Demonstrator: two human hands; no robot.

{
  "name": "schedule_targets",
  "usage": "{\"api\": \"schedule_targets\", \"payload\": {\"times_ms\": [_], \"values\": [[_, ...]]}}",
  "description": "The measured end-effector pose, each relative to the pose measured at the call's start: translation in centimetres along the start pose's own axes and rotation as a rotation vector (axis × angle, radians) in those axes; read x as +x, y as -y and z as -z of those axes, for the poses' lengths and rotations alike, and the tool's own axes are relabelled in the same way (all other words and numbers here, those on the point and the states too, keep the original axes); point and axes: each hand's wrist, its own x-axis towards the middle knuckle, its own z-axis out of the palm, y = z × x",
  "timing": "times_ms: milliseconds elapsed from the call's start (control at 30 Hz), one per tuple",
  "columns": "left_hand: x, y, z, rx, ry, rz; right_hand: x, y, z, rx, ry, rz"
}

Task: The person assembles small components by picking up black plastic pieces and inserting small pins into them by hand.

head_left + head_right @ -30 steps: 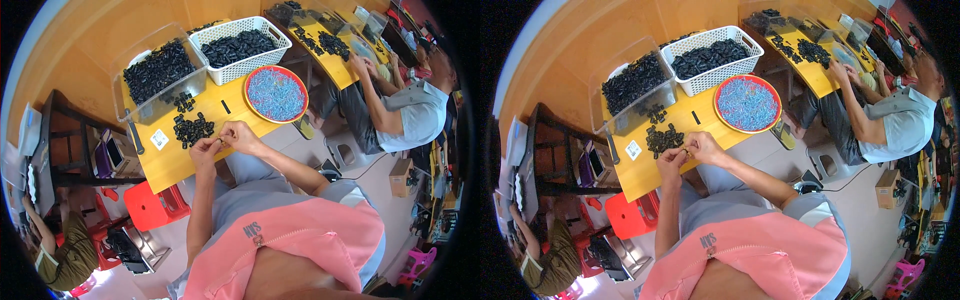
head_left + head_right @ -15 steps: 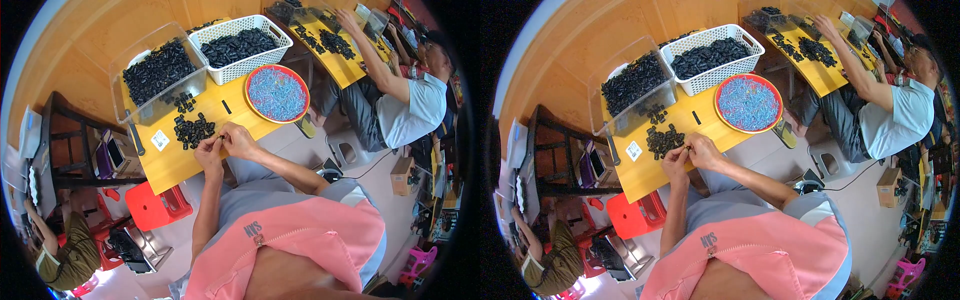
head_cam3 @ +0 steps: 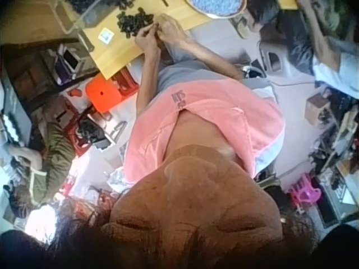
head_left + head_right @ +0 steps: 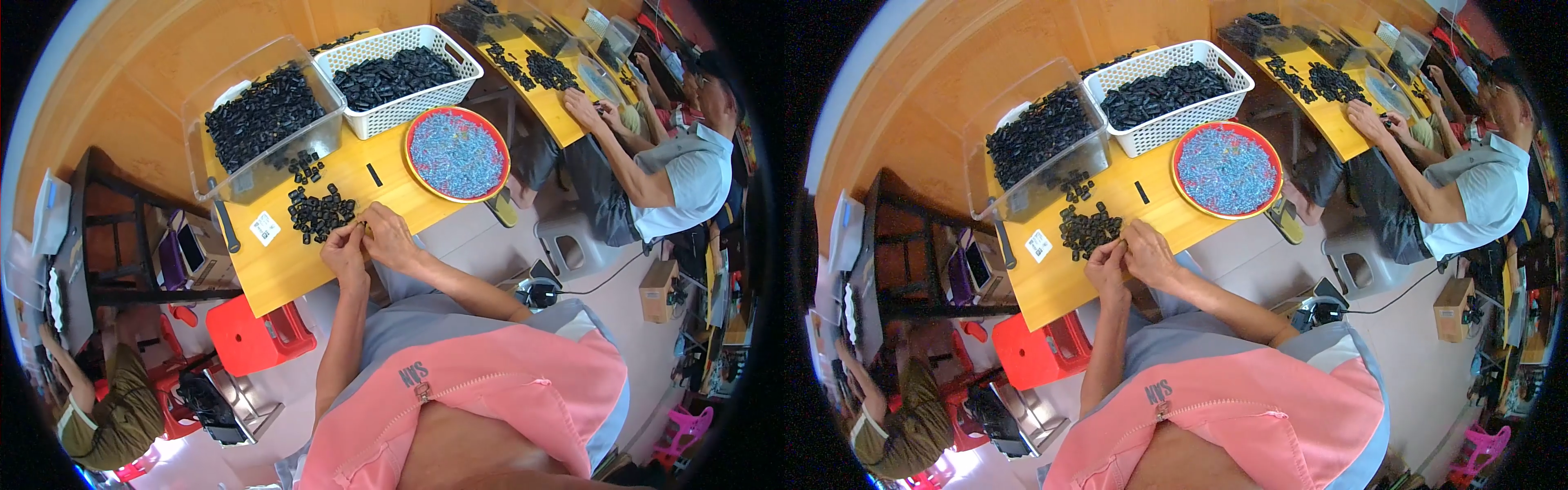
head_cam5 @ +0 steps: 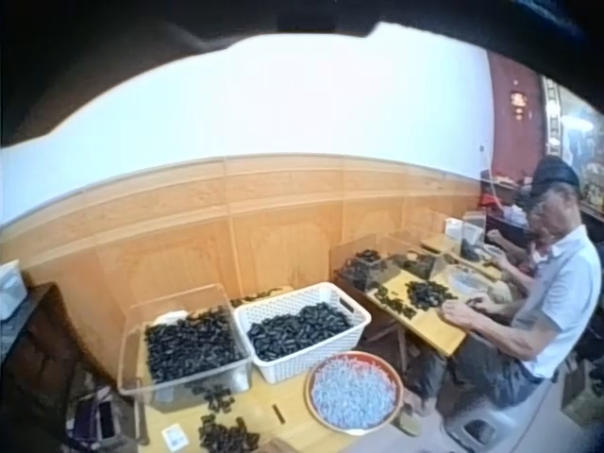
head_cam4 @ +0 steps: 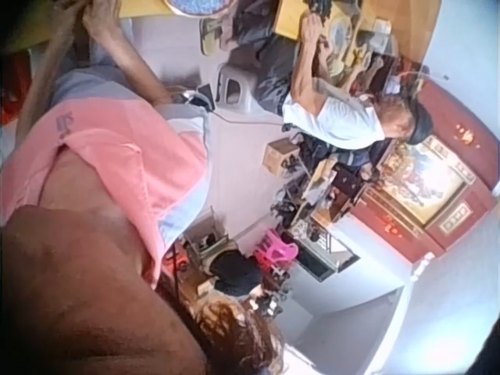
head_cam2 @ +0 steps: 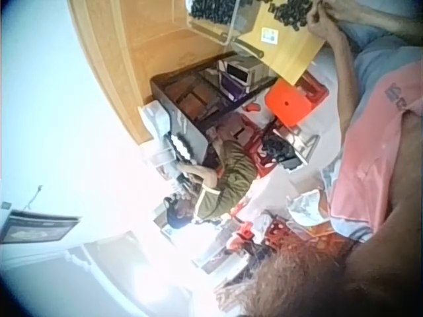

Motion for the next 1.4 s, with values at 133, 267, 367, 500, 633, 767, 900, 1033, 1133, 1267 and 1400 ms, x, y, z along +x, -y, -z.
{"api": "schedule_targets", "payload": {"times_ms": [133, 267, 367, 500, 633, 767, 900, 1033, 1133, 1267, 1400], "values": [[0.2, 0.2, -0.1, -0.022, -0.017, -0.066, 0.0, 0.4, -0.3, -0.042, -0.042, 0.005], [0.6, 0.5, 0.1, -0.062, -0.032, -0.038, -0.1, 0.3, -1.1, -0.045, -0.037, -0.011], [0.8, 1.0, 0.4, -0.098, -0.013, -0.053, -0.2, 0.5, -1.4, -0.046, -0.028, 0.009], [0.6, 0.1, 1.1, -0.207, 0.095, 0.142, 0.9, 0.6, 0.6, -0.072, -0.05, 0.046], [-0.1, -0.2, 1.0, -0.114, 0.064, 0.141, 6.5, -1.8, 5.6, -0.213, -0.265, 0.13], [0.1, 0.5, 1.4, -0.087, 0.114, 0.142, 13.6, -4.2, 11.7, -0.474, -0.507, 0.23], [0.3, 0.8, 1.6, -0.074, 0.147, 0.119, 14.0, -2.7, 12.5, -0.436, -0.476, 0.176], [0.1, 0.7, 1.6, -0.08, 0.156, 0.109, 9.5, -4.1, 6.1, -0.309, -0.191, 0.081], [0.4, 0.7, 1.9, -0.034, 0.199, 0.11, 7.4, -4.1, 2.1, -0.181, -0.037, 0.02], [0.5, 0.9, 1.9, -0.051, 0.197, 0.119, 7.7, -3.3, -1.5, -0.138, -0.007, -0.002], [0.7, 1.2, 2.1, -0.051, 0.211, 0.097, 9.4, -2.4, -3.6, -0.189, 0.068, -0.053]]}}
